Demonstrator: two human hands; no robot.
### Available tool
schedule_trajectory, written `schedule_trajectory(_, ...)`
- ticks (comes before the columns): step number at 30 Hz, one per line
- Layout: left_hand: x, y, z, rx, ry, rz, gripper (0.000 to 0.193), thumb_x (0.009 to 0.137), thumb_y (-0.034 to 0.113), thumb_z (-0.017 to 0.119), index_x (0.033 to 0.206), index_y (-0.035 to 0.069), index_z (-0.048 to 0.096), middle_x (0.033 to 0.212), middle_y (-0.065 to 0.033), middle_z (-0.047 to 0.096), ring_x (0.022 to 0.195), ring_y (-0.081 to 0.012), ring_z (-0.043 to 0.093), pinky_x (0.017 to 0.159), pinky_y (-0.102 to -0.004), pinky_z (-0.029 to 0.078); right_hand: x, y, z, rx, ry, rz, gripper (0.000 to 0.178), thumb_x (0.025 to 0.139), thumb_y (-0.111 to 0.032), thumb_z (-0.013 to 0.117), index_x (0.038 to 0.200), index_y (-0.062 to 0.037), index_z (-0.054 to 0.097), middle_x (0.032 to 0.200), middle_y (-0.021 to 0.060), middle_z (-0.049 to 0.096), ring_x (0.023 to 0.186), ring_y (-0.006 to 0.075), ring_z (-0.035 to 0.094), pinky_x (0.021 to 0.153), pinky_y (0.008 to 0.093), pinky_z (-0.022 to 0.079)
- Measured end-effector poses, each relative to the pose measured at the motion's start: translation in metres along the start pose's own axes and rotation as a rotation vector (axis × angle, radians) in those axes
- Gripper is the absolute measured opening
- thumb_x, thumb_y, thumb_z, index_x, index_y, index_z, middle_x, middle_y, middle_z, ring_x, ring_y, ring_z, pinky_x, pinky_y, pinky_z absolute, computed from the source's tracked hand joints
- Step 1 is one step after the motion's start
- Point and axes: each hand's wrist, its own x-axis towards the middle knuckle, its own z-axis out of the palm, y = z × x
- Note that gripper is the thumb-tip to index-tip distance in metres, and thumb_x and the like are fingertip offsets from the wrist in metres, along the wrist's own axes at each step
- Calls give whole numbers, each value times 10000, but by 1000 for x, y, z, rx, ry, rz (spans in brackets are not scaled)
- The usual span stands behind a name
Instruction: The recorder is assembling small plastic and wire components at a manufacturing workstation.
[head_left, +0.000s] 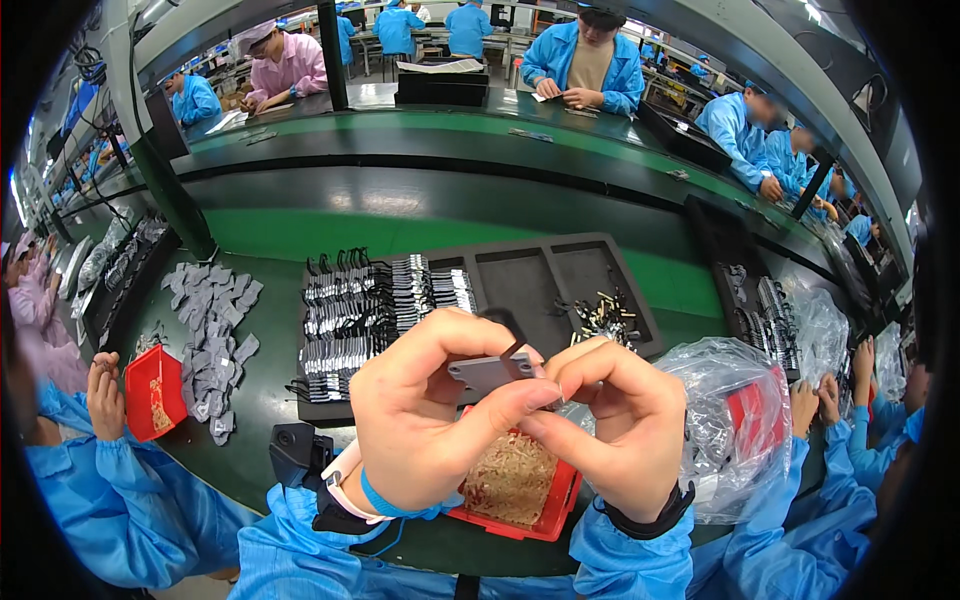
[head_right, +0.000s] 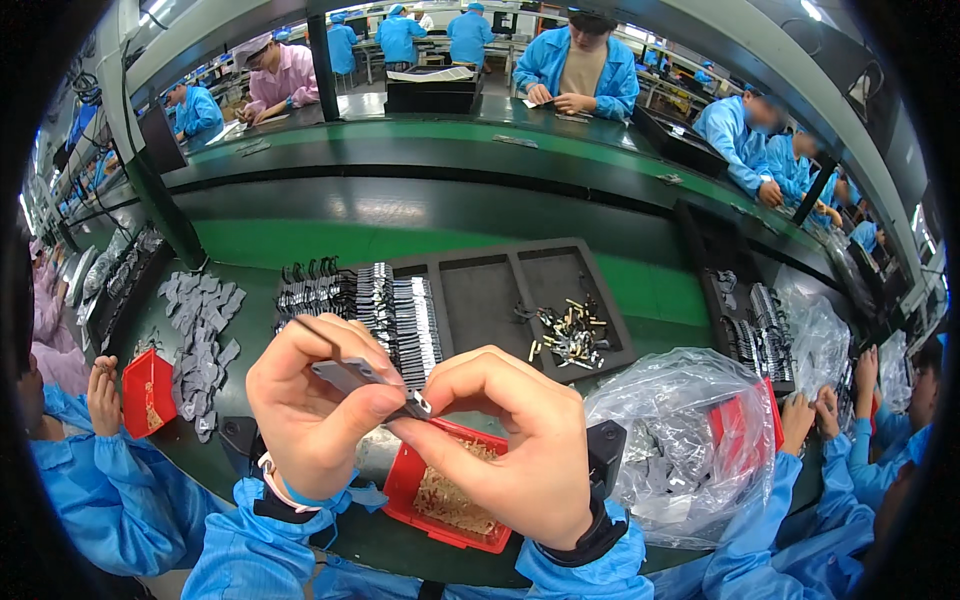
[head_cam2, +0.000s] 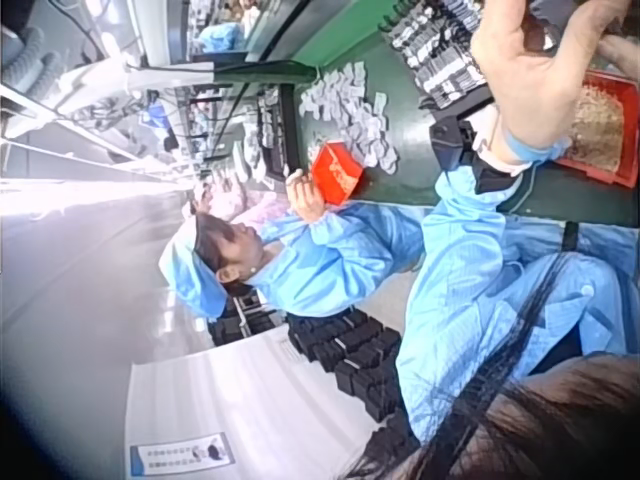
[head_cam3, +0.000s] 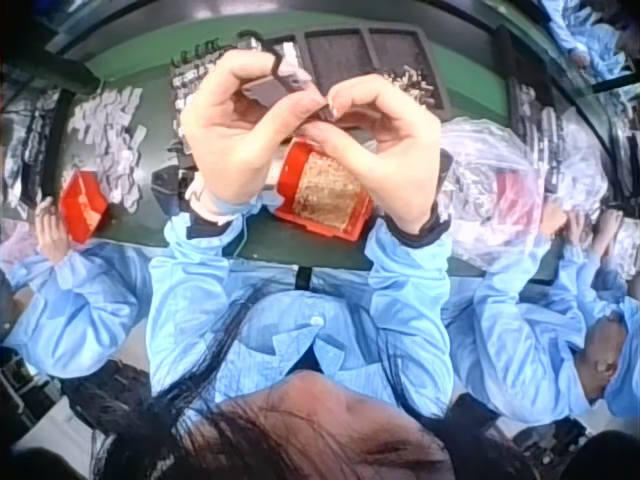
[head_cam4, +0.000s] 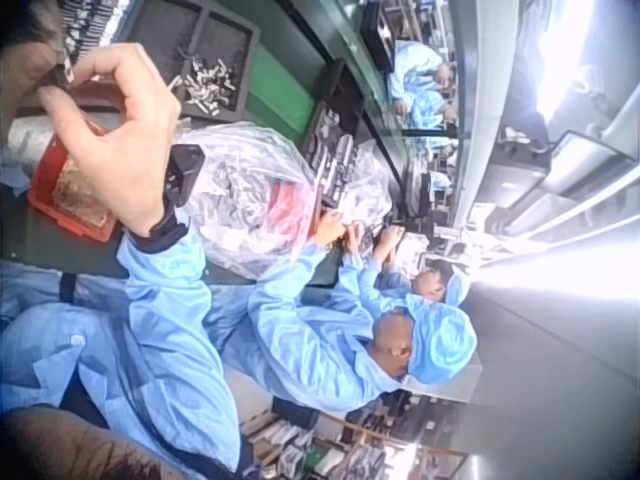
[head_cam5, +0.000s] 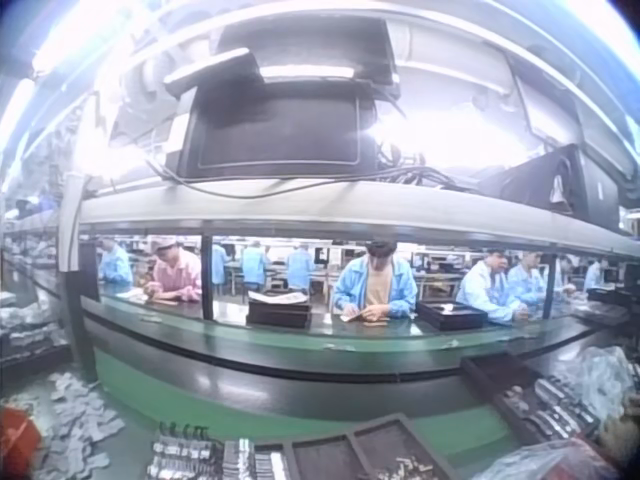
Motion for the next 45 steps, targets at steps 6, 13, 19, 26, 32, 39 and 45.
schedule_trajectory(6,2,-3,-5,-138,-77,-18,237,721,-109,680,926,-54,575,880,-118,612,827,-171,623,746,-280,501,1,-3,1,132,125,-119,200,699,97,689,843,27,570,879,120,607,865,177,601,790,293,480)
schedule_trajectory(13,10,0,-5,189,-187,158,300,657,-84,713,917,-23,577,820,-155,636,778,-246,616,692,-330,502,-3,-1,-13,97,101,-194,222,704,119,675,891,49,577,891,132,622,857,182,610,779,290,485)
schedule_trajectory(19,7,14,-2,515,-240,364,233,646,-103,697,863,-20,677,828,-155,656,719,-241,642,619,-299,517,-2,-4,-15,-102,76,-289,278,685,107,699,935,59,587,878,125,638,827,177,628,766,285,492)
schedule_trajectory(26,-1,9,2,452,-84,308,204,709,-106,668,900,-42,636,830,-183,631,730,-228,641,626,-280,529,-6,-9,1,187,242,-114,278,690,108,695,945,67,594,898,142,635,866,189,624,803,294,478)
schedule_trajectory(32,-2,7,5,455,-87,322,243,704,-110,678,924,-28,619,841,-180,615,750,-219,636,654,-283,535,-3,5,-6,217,180,-225,184,742,79,662,918,64,612,925,156,618,865,203,594,762,299,470)
schedule_trajectory(39,-7,0,9,442,-90,361,279,649,-113,726,881,-1,619,842,-158,631,755,-224,649,637,-295,537,-4,5,0,325,217,-219,138,785,62,621,920,72,597,929,157,605,851,190,578,747,289,467)
schedule_trajectory(45,-2,2,7,342,-198,293,245,683,-43,709,913,-48,625,842,-175,617,734,-217,628,642,-299,517,-5,-1,-3,336,250,-125,139,779,79,594,918,81,589,908,141,609,815,181,575,733,284,463)
